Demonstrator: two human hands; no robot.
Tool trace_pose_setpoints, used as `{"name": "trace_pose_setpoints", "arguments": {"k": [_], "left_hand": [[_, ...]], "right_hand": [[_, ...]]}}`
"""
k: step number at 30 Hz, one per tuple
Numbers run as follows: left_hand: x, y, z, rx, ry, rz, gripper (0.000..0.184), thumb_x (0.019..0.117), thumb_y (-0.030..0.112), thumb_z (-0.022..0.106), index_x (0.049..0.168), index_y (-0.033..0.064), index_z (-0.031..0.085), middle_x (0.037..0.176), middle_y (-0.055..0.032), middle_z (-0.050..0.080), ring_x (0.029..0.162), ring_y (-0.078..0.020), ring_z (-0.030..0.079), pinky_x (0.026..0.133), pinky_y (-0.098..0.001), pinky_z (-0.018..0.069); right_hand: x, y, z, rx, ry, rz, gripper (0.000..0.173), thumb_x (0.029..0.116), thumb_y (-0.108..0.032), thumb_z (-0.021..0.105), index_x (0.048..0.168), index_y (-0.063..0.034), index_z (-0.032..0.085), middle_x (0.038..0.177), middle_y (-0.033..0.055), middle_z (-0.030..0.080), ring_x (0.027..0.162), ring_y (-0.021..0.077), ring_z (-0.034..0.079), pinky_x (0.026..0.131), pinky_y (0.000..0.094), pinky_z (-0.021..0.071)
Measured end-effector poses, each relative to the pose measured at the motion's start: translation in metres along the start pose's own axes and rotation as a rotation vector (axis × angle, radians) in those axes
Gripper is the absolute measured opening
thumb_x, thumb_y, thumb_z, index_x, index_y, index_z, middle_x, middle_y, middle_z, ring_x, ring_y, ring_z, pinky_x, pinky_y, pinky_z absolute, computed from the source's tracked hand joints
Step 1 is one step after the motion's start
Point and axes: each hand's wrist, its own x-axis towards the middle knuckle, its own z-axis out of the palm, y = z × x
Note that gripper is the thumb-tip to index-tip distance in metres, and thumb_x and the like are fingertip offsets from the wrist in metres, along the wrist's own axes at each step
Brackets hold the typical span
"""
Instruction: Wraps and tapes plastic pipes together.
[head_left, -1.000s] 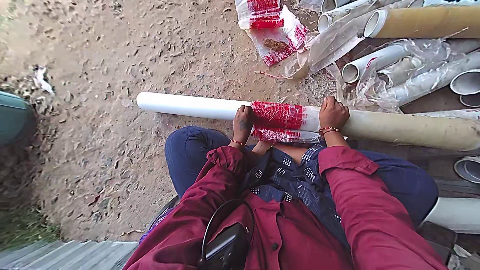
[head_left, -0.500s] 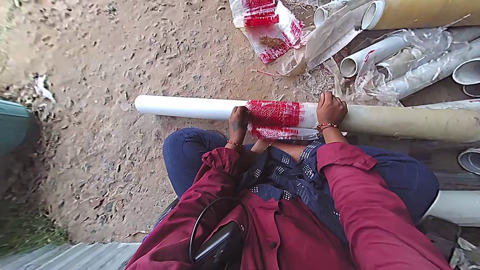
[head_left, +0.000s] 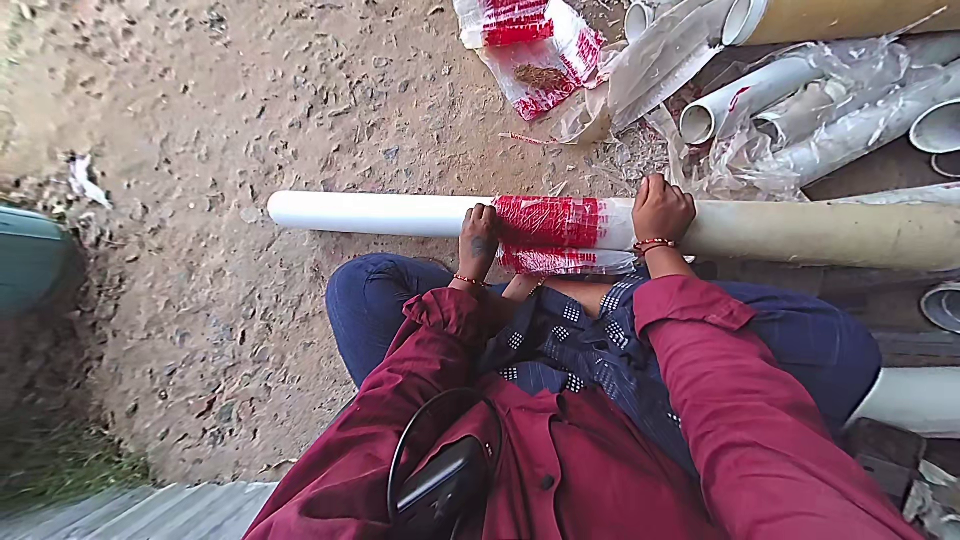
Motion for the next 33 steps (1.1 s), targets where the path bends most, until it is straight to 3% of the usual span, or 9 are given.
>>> {"name": "trace_pose_setpoints", "arguments": {"k": [7, 10, 14, 17, 19, 22, 25, 30, 33], "left_hand": [[-0.001, -0.007, -0.005, -0.001, -0.071, 0.095, 0.020, 0.0933, -0.014, 0.053, 0.108, -0.0148, 0.066, 0.111, -0.0322, 0.066, 0.109, -0.0497, 0.064, 0.098, -0.0573, 0.0507], [-0.003, -0.007, -0.009, -0.201, -0.038, -0.058, 0.018, 0.0996, -0.003, 0.054, 0.106, -0.0138, 0.067, 0.109, -0.0317, 0.067, 0.109, -0.0468, 0.066, 0.100, -0.0568, 0.0503], [-0.007, -0.004, -0.017, -0.380, -0.002, -0.280, 0.026, 0.1036, 0.003, 0.052, 0.121, -0.0117, 0.064, 0.119, -0.0305, 0.066, 0.109, -0.0398, 0.067, 0.100, -0.0501, 0.0508], [-0.010, 0.000, -0.017, -0.413, -0.006, -0.401, 0.031, 0.1069, 0.017, 0.053, 0.117, -0.0100, 0.064, 0.103, -0.0272, 0.070, 0.093, -0.0371, 0.070, 0.089, -0.0521, 0.0537], [-0.007, 0.005, -0.016, -0.519, -0.083, -0.639, 0.044, 0.1074, 0.033, 0.055, 0.116, -0.0100, 0.060, 0.098, -0.0257, 0.067, 0.086, -0.0343, 0.069, 0.085, -0.0513, 0.0559], [0.000, 0.016, -0.015, -0.773, -0.166, -0.957, 0.054, 0.1050, 0.044, 0.057, 0.125, -0.0055, 0.047, 0.090, -0.0160, 0.061, 0.064, -0.0215, 0.065, 0.064, -0.0390, 0.0602], [0.006, 0.023, -0.015, -0.794, -0.243, -1.008, 0.060, 0.1071, 0.043, 0.051, 0.138, -0.0068, 0.038, 0.091, -0.0182, 0.066, 0.062, -0.0208, 0.068, 0.061, -0.0376, 0.0606], [0.012, 0.027, -0.023, -0.777, -0.316, -1.044, 0.064, 0.1097, 0.046, 0.041, 0.143, -0.0075, 0.031, 0.092, -0.0210, 0.067, 0.058, -0.0210, 0.068, 0.058, -0.0359, 0.0600], [0.008, 0.024, -0.025, -0.951, -0.387, -1.058, 0.061, 0.1110, 0.047, 0.032, 0.145, -0.0038, 0.037, 0.106, -0.0230, 0.068, 0.074, -0.0232, 0.070, 0.070, -0.0374, 0.0592]], "right_hand": [[-0.004, 0.001, -0.001, 0.004, 0.026, -0.017, 0.039, 0.1109, -0.019, 0.037, 0.105, 0.0075, 0.065, 0.094, 0.0276, 0.072, 0.093, 0.0435, 0.072, 0.079, 0.0563, 0.0493], [-0.003, 0.001, -0.001, 0.001, 0.026, -0.032, 0.038, 0.1108, -0.019, 0.038, 0.104, 0.0073, 0.065, 0.093, 0.0275, 0.072, 0.092, 0.0433, 0.072, 0.079, 0.0569, 0.0488], [-0.003, 0.000, -0.001, 0.001, 0.031, -0.040, 0.038, 0.1107, -0.018, 0.039, 0.103, 0.0076, 0.065, 0.093, 0.0276, 0.072, 0.092, 0.0438, 0.072, 0.078, 0.0568, 0.0489], [-0.001, 0.000, 0.000, 0.003, 0.032, -0.032, 0.038, 0.1108, -0.018, 0.038, 0.102, 0.0075, 0.065, 0.092, 0.0277, 0.072, 0.092, 0.0449, 0.072, 0.078, 0.0569, 0.0490], [-0.001, 0.000, 0.001, -0.003, 0.025, -0.027, 0.039, 0.1110, -0.020, 0.037, 0.102, 0.0064, 0.065, 0.093, 0.0267, 0.073, 0.093, 0.0436, 0.072, 0.079, 0.0564, 0.0491], [-0.002, 0.000, 0.000, 0.004, 0.021, -0.031, 0.038, 0.1109, -0.019, 0.038, 0.102, 0.0069, 0.064, 0.093, 0.0273, 0.072, 0.092, 0.0435, 0.072, 0.078, 0.0565, 0.0489], [-0.002, 0.000, 0.000, -0.011, 0.029, -0.028, 0.038, 0.1108, -0.019, 0.038, 0.101, 0.0063, 0.065, 0.091, 0.0264, 0.072, 0.091, 0.0423, 0.072, 0.077, 0.0551, 0.0488], [-0.004, -0.002, -0.001, -0.017, 0.021, -0.032, 0.038, 0.1110, -0.018, 0.038, 0.104, 0.0072, 0.065, 0.093, 0.0271, 0.072, 0.091, 0.0426, 0.072, 0.078, 0.0555, 0.0487], [-0.006, -0.002, -0.001, -0.016, 0.045, -0.042, 0.038, 0.1108, -0.017, 0.038, 0.105, 0.0073, 0.066, 0.093, 0.0269, 0.073, 0.092, 0.0433, 0.072, 0.078, 0.0557, 0.0491]]}}
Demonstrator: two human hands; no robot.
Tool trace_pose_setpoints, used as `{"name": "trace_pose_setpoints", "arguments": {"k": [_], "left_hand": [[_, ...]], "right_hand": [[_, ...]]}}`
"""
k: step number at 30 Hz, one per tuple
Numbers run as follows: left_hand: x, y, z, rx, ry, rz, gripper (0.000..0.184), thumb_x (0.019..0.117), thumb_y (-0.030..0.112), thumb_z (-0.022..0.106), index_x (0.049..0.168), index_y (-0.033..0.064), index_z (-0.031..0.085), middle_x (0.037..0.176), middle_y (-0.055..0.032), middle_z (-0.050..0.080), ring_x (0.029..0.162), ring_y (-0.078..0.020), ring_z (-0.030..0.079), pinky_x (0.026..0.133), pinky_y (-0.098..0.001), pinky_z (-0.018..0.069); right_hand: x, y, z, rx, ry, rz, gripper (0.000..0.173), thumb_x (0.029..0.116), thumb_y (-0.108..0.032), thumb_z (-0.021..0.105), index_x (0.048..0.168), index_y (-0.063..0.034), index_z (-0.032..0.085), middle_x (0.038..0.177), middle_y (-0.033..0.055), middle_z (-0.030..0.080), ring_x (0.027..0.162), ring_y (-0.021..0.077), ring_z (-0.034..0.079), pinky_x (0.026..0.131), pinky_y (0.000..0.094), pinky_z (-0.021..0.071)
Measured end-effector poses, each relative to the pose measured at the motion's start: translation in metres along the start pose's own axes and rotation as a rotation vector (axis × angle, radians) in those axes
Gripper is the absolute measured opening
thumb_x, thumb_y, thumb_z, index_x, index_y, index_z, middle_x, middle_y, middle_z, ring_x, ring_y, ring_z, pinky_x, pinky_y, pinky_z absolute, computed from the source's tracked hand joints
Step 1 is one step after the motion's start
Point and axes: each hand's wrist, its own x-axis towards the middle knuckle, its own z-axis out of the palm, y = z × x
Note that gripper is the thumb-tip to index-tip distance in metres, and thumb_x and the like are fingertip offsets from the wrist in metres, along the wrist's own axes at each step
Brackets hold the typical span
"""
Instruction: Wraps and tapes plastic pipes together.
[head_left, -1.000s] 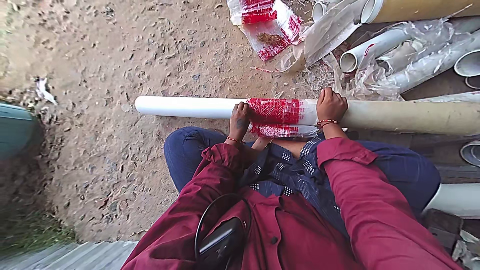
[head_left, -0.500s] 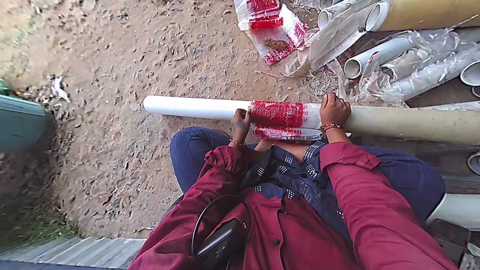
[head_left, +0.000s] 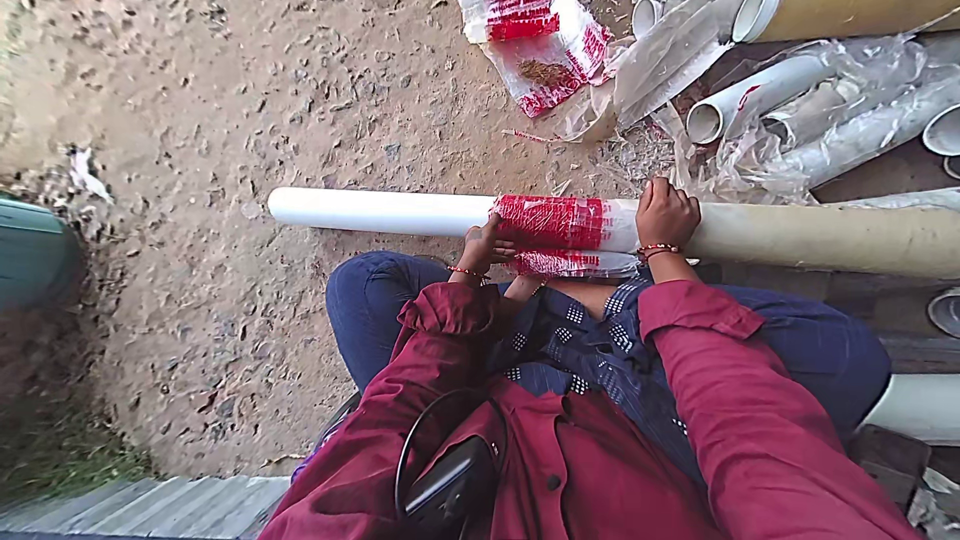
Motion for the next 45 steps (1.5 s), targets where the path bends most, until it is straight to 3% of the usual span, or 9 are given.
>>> {"name": "trace_pose_setpoints", "arguments": {"k": [11, 16, 19, 24, 31, 35, 40, 43, 45], "left_hand": [[0.001, 0.015, 0.005, -0.315, -0.127, -0.219, 0.058, 0.1084, 0.045, 0.024, 0.154, 0.0104, 0.030, 0.141, -0.0269, 0.050, 0.106, -0.0336, 0.066, 0.086, -0.0414, 0.0573], [0.004, -0.013, 0.015, -0.235, -0.071, -0.042, 0.033, 0.1101, 0.018, 0.033, 0.127, -0.0053, 0.049, 0.098, -0.0171, 0.066, 0.073, -0.0200, 0.068, 0.069, -0.0331, 0.0589], [-0.001, -0.019, 0.012, -0.289, -0.077, -0.028, 0.032, 0.1083, 0.014, 0.034, 0.129, -0.0055, 0.048, 0.103, -0.0181, 0.064, 0.078, -0.0212, 0.069, 0.073, -0.0338, 0.0591], [-0.008, -0.005, -0.002, -0.360, -0.148, -0.121, 0.054, 0.1098, 0.039, 0.031, 0.148, 0.0002, 0.032, 0.129, -0.0276, 0.057, 0.097, -0.0305, 0.069, 0.084, -0.0390, 0.0583], [-0.005, -0.002, 0.001, -0.366, -0.159, -0.153, 0.064, 0.1096, 0.048, 0.027, 0.151, -0.0008, 0.030, 0.132, -0.0293, 0.056, 0.103, -0.0326, 0.068, 0.088, -0.0403, 0.0577], [-0.002, -0.005, 0.002, -0.321, -0.132, -0.119, 0.044, 0.1107, 0.027, 0.027, 0.142, -0.0014, 0.038, 0.121, -0.0240, 0.061, 0.093, -0.0274, 0.070, 0.083, -0.0375, 0.0589], [0.007, -0.022, -0.007, 0.233, 0.052, 0.059, 0.040, 0.1120, 0.028, 0.041, 0.129, -0.0064, 0.053, 0.093, -0.0165, 0.071, 0.072, -0.0194, 0.070, 0.070, -0.0357, 0.0596], [-0.006, -0.013, -0.021, 0.770, 0.228, 0.361, 0.032, 0.1033, 0.017, 0.058, 0.118, -0.0114, 0.063, 0.112, -0.0295, 0.068, 0.107, -0.0417, 0.068, 0.096, -0.0581, 0.0513], [-0.009, -0.011, -0.026, 0.816, 0.280, 0.719, 0.023, 0.0990, 0.008, 0.063, 0.112, -0.0110, 0.066, 0.112, -0.0306, 0.068, 0.107, -0.0448, 0.067, 0.097, -0.0578, 0.0521]], "right_hand": [[-0.005, -0.001, 0.001, -0.031, 0.005, -0.011, 0.037, 0.1111, -0.017, 0.038, 0.105, 0.0082, 0.065, 0.093, 0.0271, 0.072, 0.090, 0.0434, 0.072, 0.076, 0.0556, 0.0485], [-0.007, -0.001, 0.000, -0.038, 0.023, -0.042, 0.035, 0.1103, -0.014, 0.040, 0.104, 0.0087, 0.065, 0.091, 0.0275, 0.072, 0.088, 0.0441, 0.072, 0.076, 0.0557, 0.0484], [-0.008, -0.001, -0.001, -0.031, 0.007, -0.044, 0.035, 0.1105, -0.014, 0.040, 0.103, 0.0093, 0.065, 0.092, 0.0284, 0.072, 0.089, 0.0449, 0.071, 0.076, 0.0564, 0.0483], [-0.007, -0.001, -0.001, -0.019, -0.020, -0.035, 0.039, 0.1113, -0.017, 0.038, 0.103, 0.0099, 0.064, 0.095, 0.0291, 0.072, 0.092, 0.0454, 0.071, 0.079, 0.0573, 0.0483], [-0.006, 0.001, 0.001, -0.011, 0.004, -0.043, 0.038, 0.1110, -0.017, 0.038, 0.102, 0.0094, 0.064, 0.093, 0.0290, 0.072, 0.090, 0.0452, 0.071, 0.077, 0.0572, 0.0487], [-0.005, 0.002, 0.003, -0.023, 0.010, -0.041, 0.038, 0.1111, -0.017, 0.038, 0.100, 0.0085, 0.064, 0.092, 0.0278, 0.072, 0.090, 0.0444, 0.072, 0.077, 0.0568, 0.0488], [-0.005, 0.002, 0.003, -0.024, 0.026, -0.048, 0.038, 0.1109, -0.017, 0.038, 0.099, 0.0082, 0.064, 0.090, 0.0278, 0.071, 0.088, 0.0438, 0.072, 0.076, 0.0561, 0.0490], [-0.004, 0.002, 0.003, -0.015, 0.014, -0.043, 0.038, 0.1108, -0.017, 0.038, 0.100, 0.0086, 0.064, 0.090, 0.0281, 0.071, 0.089, 0.0443, 0.072, 0.076, 0.0565, 0.0486], [-0.004, 0.002, 0.003, -0.018, 0.000, -0.036, 0.039, 0.1111, -0.018, 0.037, 0.101, 0.0084, 0.064, 0.092, 0.0278, 0.072, 0.090, 0.0442, 0.071, 0.077, 0.0563, 0.0484]]}}
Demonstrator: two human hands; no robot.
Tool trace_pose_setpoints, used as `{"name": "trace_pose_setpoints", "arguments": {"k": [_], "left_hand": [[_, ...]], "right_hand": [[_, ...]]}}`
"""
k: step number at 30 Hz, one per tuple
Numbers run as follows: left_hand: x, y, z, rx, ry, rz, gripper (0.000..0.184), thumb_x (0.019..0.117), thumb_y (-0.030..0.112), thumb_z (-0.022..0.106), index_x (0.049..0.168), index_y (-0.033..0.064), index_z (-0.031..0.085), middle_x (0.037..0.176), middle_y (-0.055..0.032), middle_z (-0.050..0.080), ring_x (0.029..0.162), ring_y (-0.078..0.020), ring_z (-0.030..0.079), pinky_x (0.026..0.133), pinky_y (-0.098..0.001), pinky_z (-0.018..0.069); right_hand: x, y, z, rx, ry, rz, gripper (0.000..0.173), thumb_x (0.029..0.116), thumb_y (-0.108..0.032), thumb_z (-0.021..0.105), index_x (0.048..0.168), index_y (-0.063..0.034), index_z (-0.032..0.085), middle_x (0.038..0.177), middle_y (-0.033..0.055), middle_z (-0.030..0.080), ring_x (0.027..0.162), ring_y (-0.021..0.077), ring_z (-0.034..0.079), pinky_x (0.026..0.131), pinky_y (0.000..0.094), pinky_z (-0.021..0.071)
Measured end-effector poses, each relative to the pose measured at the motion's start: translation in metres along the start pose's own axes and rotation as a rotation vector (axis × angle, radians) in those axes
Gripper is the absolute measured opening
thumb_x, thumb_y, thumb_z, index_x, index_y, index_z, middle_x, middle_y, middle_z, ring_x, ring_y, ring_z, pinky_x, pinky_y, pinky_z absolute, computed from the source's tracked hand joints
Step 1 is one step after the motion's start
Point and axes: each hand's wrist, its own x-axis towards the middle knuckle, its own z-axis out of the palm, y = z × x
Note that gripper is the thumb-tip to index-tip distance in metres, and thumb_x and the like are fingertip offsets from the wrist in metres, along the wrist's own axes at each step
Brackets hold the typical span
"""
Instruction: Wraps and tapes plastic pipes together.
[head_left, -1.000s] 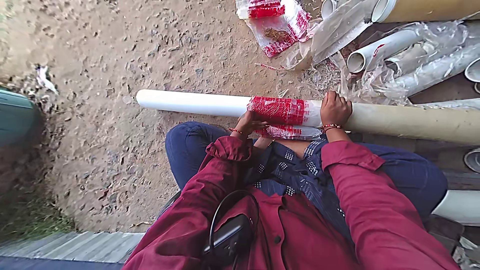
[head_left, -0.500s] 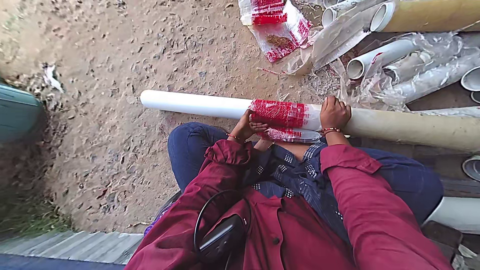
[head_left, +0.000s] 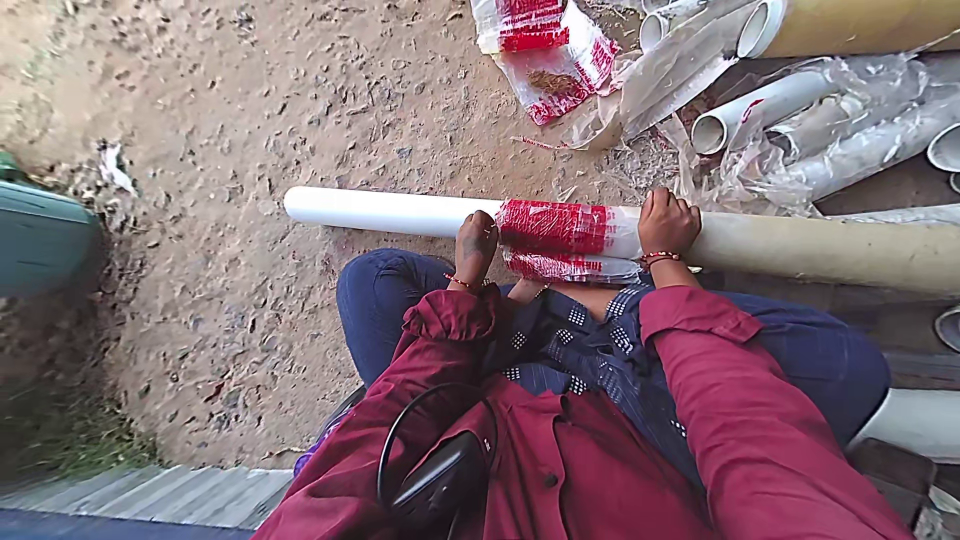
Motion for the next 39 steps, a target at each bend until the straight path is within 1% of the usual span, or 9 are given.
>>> {"name": "trace_pose_setpoints", "arguments": {"k": [3, 9, 15, 21, 26, 31, 33, 36, 39], "left_hand": [[0.004, -0.001, 0.005, -0.019, 0.101, 0.261, 0.019, 0.0973, 0.002, 0.064, 0.111, -0.0088, 0.071, 0.112, -0.0281, 0.069, 0.109, -0.0436, 0.068, 0.098, -0.0562, 0.0523], [0.007, -0.005, 0.009, 0.072, 0.095, 0.323, 0.017, 0.0994, 0.000, 0.059, 0.104, -0.0096, 0.072, 0.107, -0.0282, 0.071, 0.107, -0.0452, 0.069, 0.097, -0.0555, 0.0529], [0.011, -0.002, 0.014, 0.225, 0.083, 0.314, 0.022, 0.1020, -0.003, 0.050, 0.106, -0.0081, 0.071, 0.107, -0.0275, 0.071, 0.108, -0.0475, 0.067, 0.092, -0.0583, 0.0537], [0.017, -0.004, 0.020, 0.333, 0.136, 0.350, 0.025, 0.0976, -0.008, 0.051, 0.108, -0.0019, 0.073, 0.110, -0.0216, 0.072, 0.112, -0.0431, 0.066, 0.093, -0.0594, 0.0487], [0.018, -0.010, 0.019, 0.326, 0.063, 0.373, 0.029, 0.0965, -0.010, 0.051, 0.112, 0.0017, 0.073, 0.111, -0.0214, 0.071, 0.113, -0.0450, 0.064, 0.093, -0.0624, 0.0475], [0.014, -0.010, 0.012, 0.095, -0.003, 0.255, 0.021, 0.1011, -0.006, 0.049, 0.114, -0.0116, 0.064, 0.117, -0.0308, 0.066, 0.116, -0.0483, 0.063, 0.100, -0.0602, 0.0487], [0.012, -0.008, 0.009, 0.036, -0.011, 0.207, 0.023, 0.1028, -0.001, 0.051, 0.121, -0.0109, 0.061, 0.120, -0.0302, 0.065, 0.114, -0.0453, 0.064, 0.100, -0.0565, 0.0502], [0.014, -0.012, 0.013, 0.046, 0.000, 0.245, 0.023, 0.0986, 0.003, 0.062, 0.118, -0.0071, 0.066, 0.120, -0.0291, 0.065, 0.112, -0.0461, 0.064, 0.098, -0.0594, 0.0502], [0.017, -0.007, 0.017, 0.105, 0.050, 0.288, 0.017, 0.0995, 0.001, 0.058, 0.110, -0.0063, 0.071, 0.116, -0.0275, 0.068, 0.114, -0.0468, 0.064, 0.098, -0.0610, 0.0486]], "right_hand": [[0.001, 0.000, 0.000, 0.007, -0.001, -0.001, 0.039, 0.1110, -0.018, 0.038, 0.101, 0.0086, 0.065, 0.092, 0.0280, 0.072, 0.090, 0.0448, 0.071, 0.077, 0.0565, 0.0482], [0.001, 0.000, -0.002, 0.015, -0.026, 0.009, 0.038, 0.1111, -0.019, 0.039, 0.105, 0.0089, 0.064, 0.095, 0.0286, 0.071, 0.093, 0.0451, 0.071, 0.079, 0.0569, 0.0483], [0.002, -0.001, -0.004, 0.020, -0.042, 0.017, 0.038, 0.1112, -0.018, 0.038, 0.103, 0.0093, 0.064, 0.094, 0.0293, 0.071, 0.092, 0.0455, 0.071, 0.079, 0.0568, 0.0484], [0.003, -0.001, -0.004, 0.019, -0.048, 0.029, 0.040, 0.1116, -0.019, 0.037, 0.104, 0.0086, 0.064, 0.096, 0.0286, 0.072, 0.094, 0.0449, 0.071, 0.080, 0.0569, 0.0488], [0.001, 0.001, -0.002, 0.022, -0.019, 0.020, 0.039, 0.1111, -0.019, 0.038, 0.103, 0.0079, 0.065, 0.094, 0.0276, 0.072, 0.091, 0.0444, 0.072, 0.078, 0.0568, 0.0489], [0.003, 0.001, -0.002, 0.030, -0.031, 0.021, 0.039, 0.1110, -0.019, 0.038, 0.103, 0.0077, 0.065, 0.094, 0.0277, 0.072, 0.092, 0.0444, 0.072, 0.078, 0.0571, 0.0488], [0.005, 0.000, -0.002, 0.035, -0.043, 0.020, 0.039, 0.1111, -0.019, 0.037, 0.103, 0.0083, 0.064, 0.094, 0.0284, 0.072, 0.092, 0.0448, 0.071, 0.078, 0.0573, 0.0485], [0.006, -0.001, 0.000, 0.046, -0.036, 0.035, 0.039, 0.1111, -0.019, 0.037, 0.104, 0.0078, 0.065, 0.093, 0.0277, 0.072, 0.092, 0.0442, 0.071, 0.079, 0.0571, 0.0483], [0.006, 0.000, -0.001, 0.047, -0.029, 0.036, 0.038, 0.1110, -0.019, 0.038, 0.105, 0.0075, 0.065, 0.093, 0.0276, 0.072, 0.091, 0.0445, 0.072, 0.079, 0.0569, 0.0486]]}}
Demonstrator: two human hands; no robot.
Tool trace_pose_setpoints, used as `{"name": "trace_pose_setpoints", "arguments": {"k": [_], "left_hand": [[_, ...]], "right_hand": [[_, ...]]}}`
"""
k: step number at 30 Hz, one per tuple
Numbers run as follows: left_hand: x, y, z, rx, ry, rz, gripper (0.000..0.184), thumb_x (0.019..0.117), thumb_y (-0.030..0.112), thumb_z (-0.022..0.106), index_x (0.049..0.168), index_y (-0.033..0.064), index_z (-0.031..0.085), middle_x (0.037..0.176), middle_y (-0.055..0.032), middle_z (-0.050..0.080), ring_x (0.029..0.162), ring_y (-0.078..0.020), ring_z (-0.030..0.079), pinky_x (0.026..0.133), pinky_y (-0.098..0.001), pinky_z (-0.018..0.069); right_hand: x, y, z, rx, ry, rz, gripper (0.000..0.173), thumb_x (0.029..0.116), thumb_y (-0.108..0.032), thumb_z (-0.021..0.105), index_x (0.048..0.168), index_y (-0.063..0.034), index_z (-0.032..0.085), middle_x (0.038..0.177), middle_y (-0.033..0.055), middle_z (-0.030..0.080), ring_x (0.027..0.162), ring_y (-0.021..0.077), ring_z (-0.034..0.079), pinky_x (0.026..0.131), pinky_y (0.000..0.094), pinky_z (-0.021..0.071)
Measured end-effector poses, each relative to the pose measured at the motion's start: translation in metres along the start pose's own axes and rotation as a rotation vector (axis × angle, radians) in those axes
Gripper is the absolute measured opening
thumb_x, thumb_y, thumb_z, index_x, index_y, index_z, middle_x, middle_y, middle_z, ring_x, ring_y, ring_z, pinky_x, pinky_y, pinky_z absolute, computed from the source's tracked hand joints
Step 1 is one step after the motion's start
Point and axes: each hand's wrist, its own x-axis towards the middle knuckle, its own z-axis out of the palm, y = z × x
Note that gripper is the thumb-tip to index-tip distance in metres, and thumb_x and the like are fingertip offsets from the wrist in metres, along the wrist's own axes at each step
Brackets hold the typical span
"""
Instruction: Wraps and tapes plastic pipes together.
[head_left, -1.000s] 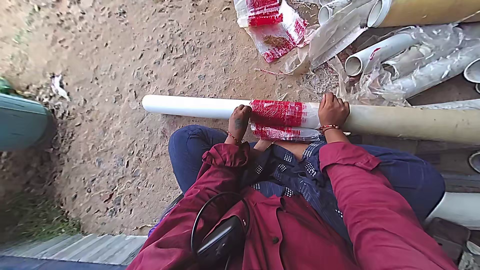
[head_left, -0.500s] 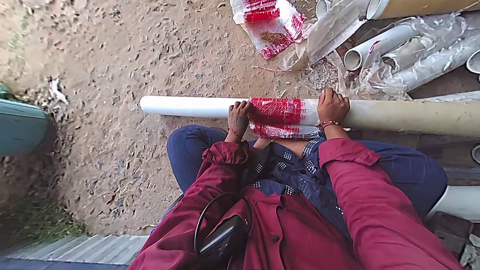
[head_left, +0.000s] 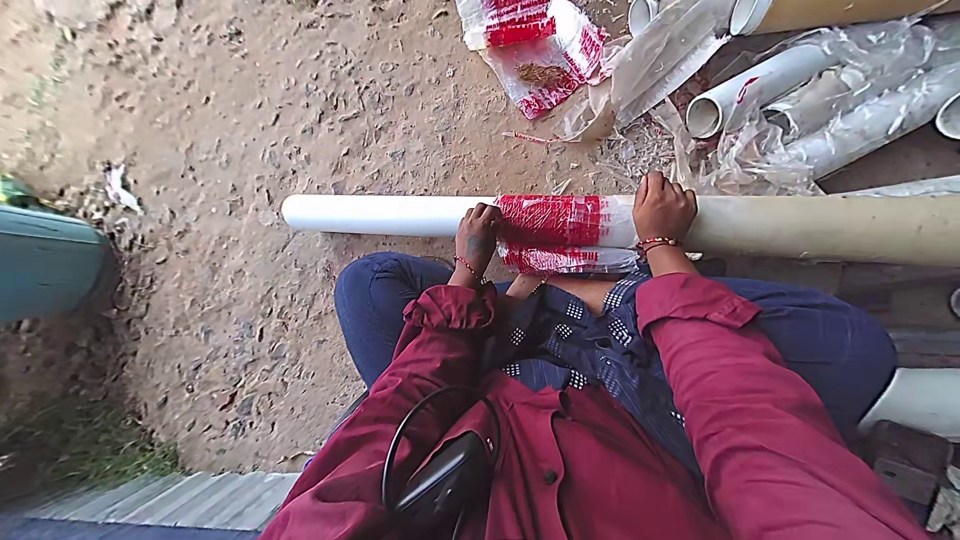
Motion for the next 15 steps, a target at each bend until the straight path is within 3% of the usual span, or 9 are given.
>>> {"name": "trace_pose_setpoints", "arguments": {"k": [5, 9, 12, 15], "left_hand": [[0.003, -0.005, 0.001, 0.032, 0.018, 0.067, 0.020, 0.1002, -0.001, 0.055, 0.105, -0.0043, 0.074, 0.110, -0.0244, 0.072, 0.111, -0.0465, 0.065, 0.095, -0.0619, 0.0489], [0.000, -0.012, -0.003, -0.019, -0.114, 0.201, 0.018, 0.0974, -0.002, 0.059, 0.106, -0.0020, 0.075, 0.110, -0.0229, 0.072, 0.112, -0.0463, 0.064, 0.096, -0.0626, 0.0485], [-0.005, -0.004, -0.014, -0.076, -0.125, 0.115, 0.015, 0.0973, -0.002, 0.061, 0.107, -0.0072, 0.071, 0.114, -0.0266, 0.070, 0.116, -0.0465, 0.063, 0.103, -0.0588, 0.0474], [-0.005, 0.005, -0.013, -0.087, 0.043, 0.067, 0.035, 0.0962, 0.006, 0.068, 0.127, -0.0102, 0.061, 0.130, -0.0299, 0.063, 0.126, -0.0455, 0.059, 0.109, -0.0543, 0.0452]], "right_hand": [[-0.002, 0.001, 0.002, -0.009, 0.023, 0.001, 0.038, 0.1106, -0.020, 0.038, 0.104, 0.0064, 0.065, 0.092, 0.0268, 0.072, 0.090, 0.0433, 0.072, 0.077, 0.0563, 0.0486], [-0.005, 0.001, 0.001, -0.015, 0.044, 0.012, 0.039, 0.1105, -0.020, 0.037, 0.107, 0.0062, 0.066, 0.094, 0.0263, 0.073, 0.092, 0.0424, 0.072, 0.078, 0.0553, 0.0488], [-0.003, 0.001, 0.001, -0.007, 0.052, 0.007, 0.038, 0.1104, -0.019, 0.038, 0.106, 0.0066, 0.066, 0.092, 0.0265, 0.073, 0.090, 0.0434, 0.072, 0.077, 0.0561, 0.0490], [0.000, 0.000, 0.001, -0.008, 0.024, 0.011, 0.039, 0.1108, -0.019, 0.037, 0.106, 0.0067, 0.066, 0.093, 0.0273, 0.073, 0.091, 0.0438, 0.072, 0.078, 0.0562, 0.0488]]}}
